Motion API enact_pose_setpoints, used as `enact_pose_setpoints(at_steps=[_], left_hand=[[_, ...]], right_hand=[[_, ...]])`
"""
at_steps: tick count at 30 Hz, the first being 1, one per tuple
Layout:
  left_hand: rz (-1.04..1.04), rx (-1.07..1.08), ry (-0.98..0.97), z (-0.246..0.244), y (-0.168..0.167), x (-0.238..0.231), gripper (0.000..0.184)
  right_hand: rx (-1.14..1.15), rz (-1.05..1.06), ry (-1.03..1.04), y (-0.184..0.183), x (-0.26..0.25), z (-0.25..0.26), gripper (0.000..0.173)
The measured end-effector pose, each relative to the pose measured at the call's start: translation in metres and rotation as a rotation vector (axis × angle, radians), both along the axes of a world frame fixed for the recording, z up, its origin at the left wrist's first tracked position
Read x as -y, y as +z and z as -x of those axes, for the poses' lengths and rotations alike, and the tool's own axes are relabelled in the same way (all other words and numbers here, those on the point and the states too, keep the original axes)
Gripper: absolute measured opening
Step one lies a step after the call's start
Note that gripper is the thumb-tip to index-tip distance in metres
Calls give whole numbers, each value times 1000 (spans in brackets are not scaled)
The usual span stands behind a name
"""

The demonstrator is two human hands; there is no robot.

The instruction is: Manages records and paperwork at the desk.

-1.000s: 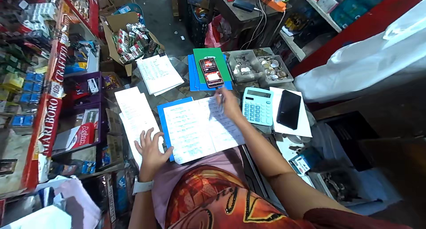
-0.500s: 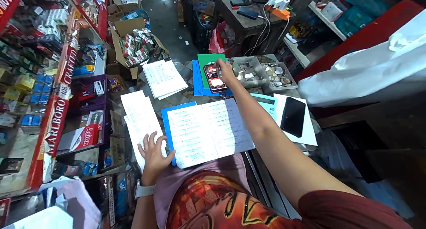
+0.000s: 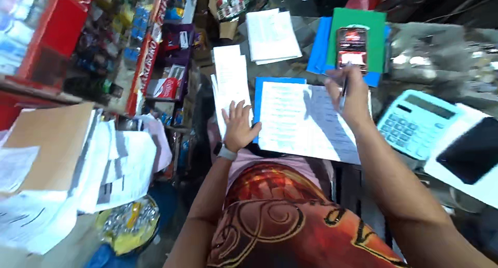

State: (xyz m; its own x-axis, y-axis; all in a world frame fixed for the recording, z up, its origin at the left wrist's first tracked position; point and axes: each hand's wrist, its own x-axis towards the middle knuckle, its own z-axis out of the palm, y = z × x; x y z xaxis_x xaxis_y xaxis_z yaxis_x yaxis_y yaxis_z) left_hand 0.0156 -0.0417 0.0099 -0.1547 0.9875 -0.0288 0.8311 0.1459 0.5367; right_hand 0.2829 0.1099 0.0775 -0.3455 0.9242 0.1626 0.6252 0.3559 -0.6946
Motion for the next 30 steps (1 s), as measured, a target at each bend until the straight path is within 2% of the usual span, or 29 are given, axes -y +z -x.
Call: enact_pose_setpoints(at_steps=[3, 6, 10, 22, 27, 30], left_hand=[[10, -19, 46, -13, 5, -1, 58], [42, -44, 76, -23, 8, -3, 54], [60, -57, 79, -26, 14, -5, 51], [97, -108, 58, -19, 14, -2, 51], [53, -103, 31, -15, 20, 3, 48], [15, -125, -6, -14, 13, 5, 54]], right_hand=[[31, 77, 88, -18, 63, 14, 42], [-3, 56, 102, -44, 87, 24, 42], [62, -36, 88, -66, 90, 34, 40], [114, -102, 141, -69, 76, 36, 43], [106, -72, 113, -57, 82, 46, 33], [114, -126, 97, -61, 87, 46, 28]])
